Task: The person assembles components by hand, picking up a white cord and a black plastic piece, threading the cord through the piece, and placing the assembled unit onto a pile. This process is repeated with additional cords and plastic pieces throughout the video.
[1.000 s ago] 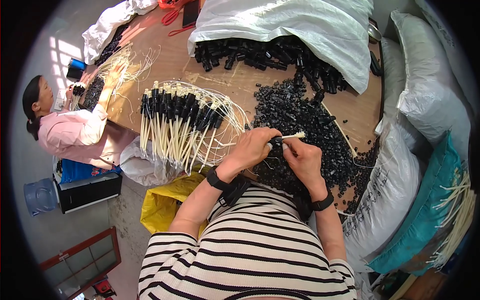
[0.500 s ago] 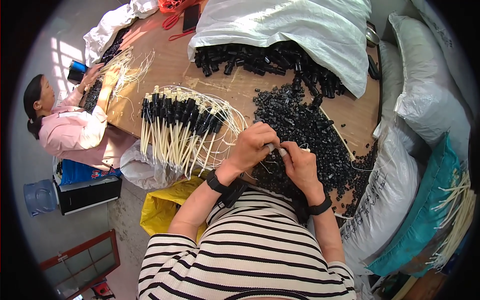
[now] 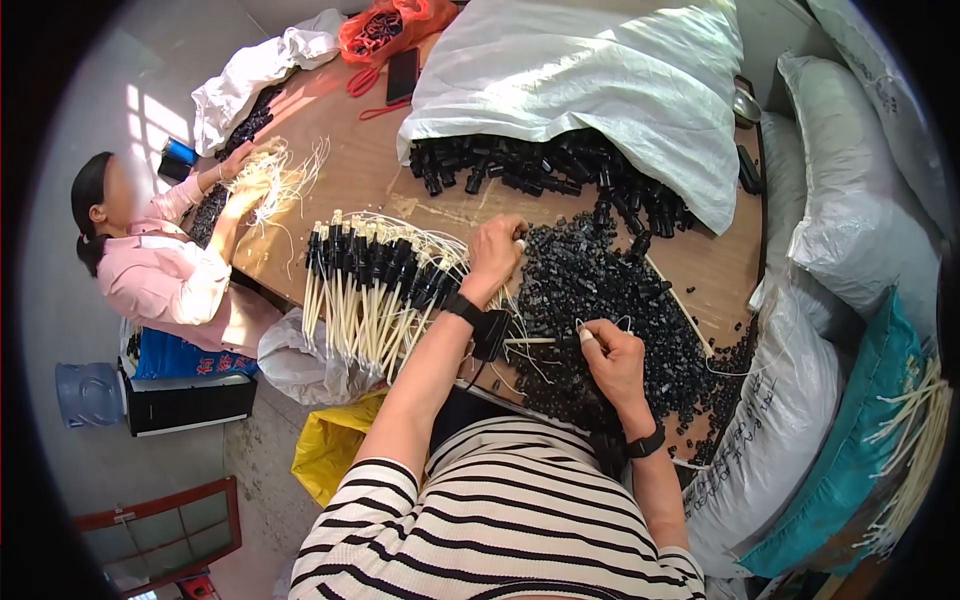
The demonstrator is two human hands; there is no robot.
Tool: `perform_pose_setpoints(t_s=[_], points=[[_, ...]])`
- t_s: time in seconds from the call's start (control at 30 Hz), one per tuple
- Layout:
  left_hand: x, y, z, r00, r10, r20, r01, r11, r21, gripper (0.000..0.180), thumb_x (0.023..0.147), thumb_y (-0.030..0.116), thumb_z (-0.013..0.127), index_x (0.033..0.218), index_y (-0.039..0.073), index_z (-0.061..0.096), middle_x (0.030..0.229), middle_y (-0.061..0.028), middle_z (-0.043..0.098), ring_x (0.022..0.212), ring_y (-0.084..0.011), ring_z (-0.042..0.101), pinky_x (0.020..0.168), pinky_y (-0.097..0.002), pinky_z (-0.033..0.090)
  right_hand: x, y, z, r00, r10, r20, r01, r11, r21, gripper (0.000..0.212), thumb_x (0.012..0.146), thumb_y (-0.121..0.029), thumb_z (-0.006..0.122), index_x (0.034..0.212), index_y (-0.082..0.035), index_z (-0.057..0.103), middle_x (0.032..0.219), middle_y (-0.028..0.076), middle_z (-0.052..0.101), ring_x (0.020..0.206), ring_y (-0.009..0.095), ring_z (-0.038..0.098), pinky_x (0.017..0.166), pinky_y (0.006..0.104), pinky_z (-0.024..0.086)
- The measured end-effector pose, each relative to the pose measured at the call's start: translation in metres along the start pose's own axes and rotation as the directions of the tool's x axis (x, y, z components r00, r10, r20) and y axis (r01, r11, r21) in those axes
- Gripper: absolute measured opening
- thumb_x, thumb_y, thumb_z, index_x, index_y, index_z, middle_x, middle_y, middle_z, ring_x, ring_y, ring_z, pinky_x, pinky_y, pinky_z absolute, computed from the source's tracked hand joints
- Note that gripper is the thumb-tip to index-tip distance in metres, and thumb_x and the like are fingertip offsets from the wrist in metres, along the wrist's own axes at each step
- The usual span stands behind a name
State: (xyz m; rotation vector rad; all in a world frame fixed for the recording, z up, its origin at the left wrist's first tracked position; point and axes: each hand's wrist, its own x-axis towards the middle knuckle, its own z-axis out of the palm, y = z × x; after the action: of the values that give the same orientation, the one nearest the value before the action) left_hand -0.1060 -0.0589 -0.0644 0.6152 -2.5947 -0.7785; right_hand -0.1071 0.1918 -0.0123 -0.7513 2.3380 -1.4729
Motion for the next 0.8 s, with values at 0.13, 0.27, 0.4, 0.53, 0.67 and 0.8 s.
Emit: perform_pose_setpoints(t_s=[0.13, 0.27, 0.4, 0.53, 0.67, 0.8], points=[[0.004, -0.001, 0.001, 0.994, -0.054, 0.095, 0.066, 0.990, -0.121, 0.027, 0.068, 0.001, 0.063, 0.094, 0.007, 0.068, 0.089, -0.0152, 0.064, 0.083, -0.0331, 0.063, 0.071, -0.0407, 0.049, 0.000, 0.009, -0.004, 0.998, 0.061, -0.018, -0.059, 0.996, 0.063, 0.010, 0.085, -0.011, 0.063, 0.088, -0.002, 0.068, 0.051, 0.003, 0.049, 0.046, 0.006, 0.044, 0.045, 0.0259, 0.034], [0.004, 0.004, 0.004, 1.000, -0.002, -0.002, 0.001, 0.992, -0.123, 0.027, 0.069, 0.002, 0.064, 0.095, 0.007, 0.068, 0.089, -0.0117, 0.066, 0.083, -0.0302, 0.064, 0.073, -0.0397, 0.049, 0.005, 0.012, -0.007, 0.997, 0.076, -0.024, -0.074, 0.996, 0.059, 0.010, 0.085, -0.010, 0.063, 0.087, -0.002, 0.068, 0.051, 0.001, 0.048, 0.047, 0.004, 0.043, 0.045, 0.0246, 0.033], [0.007, -0.002, 0.008, 0.999, 0.022, -0.031, -0.025, 0.995, -0.094, 0.027, 0.070, 0.002, 0.064, 0.096, 0.007, 0.068, 0.089, -0.0108, 0.066, 0.085, -0.0289, 0.064, 0.073, -0.0394, 0.049, 0.007, 0.012, -0.008, 0.995, 0.095, -0.032, -0.092, 0.992, 0.089, 0.010, 0.085, -0.010, 0.064, 0.087, -0.002, 0.068, 0.051, -0.001, 0.047, 0.048, 0.003, 0.041, 0.046, 0.0239, 0.032], [0.005, 0.001, 0.010, 0.997, 0.017, -0.073, -0.021, 0.998, -0.052, 0.026, 0.070, 0.001, 0.063, 0.095, 0.007, 0.068, 0.088, -0.0099, 0.067, 0.085, -0.0292, 0.064, 0.072, -0.0388, 0.049, 0.005, 0.008, -0.011, 0.991, 0.131, -0.031, -0.126, 0.985, 0.115, 0.010, 0.087, -0.009, 0.063, 0.088, 0.000, 0.067, 0.055, -0.006, 0.043, 0.052, 0.002, 0.037, 0.047, 0.0224, 0.028], [0.005, 0.001, 0.009, 0.996, 0.022, -0.082, -0.030, 0.996, -0.089, 0.024, 0.070, 0.000, 0.064, 0.093, 0.006, 0.069, 0.088, -0.0101, 0.067, 0.080, -0.0282, 0.064, 0.070, -0.0373, 0.050, 0.004, 0.009, -0.012, 0.986, 0.162, -0.032, -0.156, 0.978, 0.136, 0.010, 0.089, -0.009, 0.062, 0.089, 0.000, 0.067, 0.059, -0.009, 0.041, 0.056, 0.001, 0.033, 0.049, 0.0214, 0.024], [-0.014, 0.031, 0.001, 0.996, -0.069, 0.064, 0.093, 0.828, -0.553, 0.029, 0.071, -0.003, 0.064, 0.098, 0.005, 0.071, 0.087, -0.0099, 0.067, 0.079, -0.0206, 0.064, 0.073, -0.0303, 0.051, 0.006, 0.016, -0.012, 0.978, 0.199, -0.067, -0.185, 0.966, 0.179, 0.011, 0.090, -0.009, 0.061, 0.089, 0.001, 0.066, 0.061, -0.009, 0.041, 0.057, 0.000, 0.033, 0.049, 0.0211, 0.025]])
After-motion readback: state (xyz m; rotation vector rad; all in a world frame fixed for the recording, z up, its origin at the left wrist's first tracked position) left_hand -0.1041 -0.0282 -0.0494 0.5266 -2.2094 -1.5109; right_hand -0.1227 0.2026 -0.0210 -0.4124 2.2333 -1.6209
